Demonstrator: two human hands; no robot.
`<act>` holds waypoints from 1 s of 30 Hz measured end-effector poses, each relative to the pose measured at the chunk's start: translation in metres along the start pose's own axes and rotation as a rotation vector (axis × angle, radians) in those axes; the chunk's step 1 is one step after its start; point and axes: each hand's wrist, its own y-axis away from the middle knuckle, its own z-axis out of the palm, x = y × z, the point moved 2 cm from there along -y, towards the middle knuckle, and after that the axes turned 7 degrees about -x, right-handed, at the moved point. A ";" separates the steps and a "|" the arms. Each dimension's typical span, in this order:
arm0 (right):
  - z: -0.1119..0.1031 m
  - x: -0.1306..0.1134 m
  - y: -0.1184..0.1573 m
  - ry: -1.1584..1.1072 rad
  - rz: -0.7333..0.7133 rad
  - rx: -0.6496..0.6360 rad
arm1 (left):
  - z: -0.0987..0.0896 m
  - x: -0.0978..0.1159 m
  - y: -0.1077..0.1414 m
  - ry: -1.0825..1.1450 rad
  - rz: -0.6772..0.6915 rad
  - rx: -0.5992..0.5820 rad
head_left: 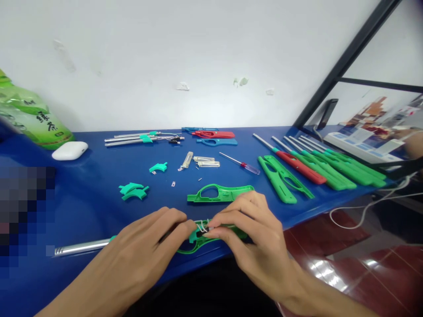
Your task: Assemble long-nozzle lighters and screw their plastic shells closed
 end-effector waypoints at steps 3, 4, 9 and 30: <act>0.001 0.000 0.000 0.003 -0.007 0.020 | 0.003 -0.001 0.004 0.007 -0.005 -0.021; 0.001 -0.001 0.000 0.003 -0.009 0.024 | 0.003 -0.001 0.004 0.010 -0.006 -0.031; 0.003 -0.001 0.000 -0.006 -0.017 0.046 | 0.000 0.000 0.000 0.009 0.005 0.015; -0.004 0.006 0.013 0.234 -0.284 -0.059 | -0.018 0.006 -0.021 -0.030 0.115 0.055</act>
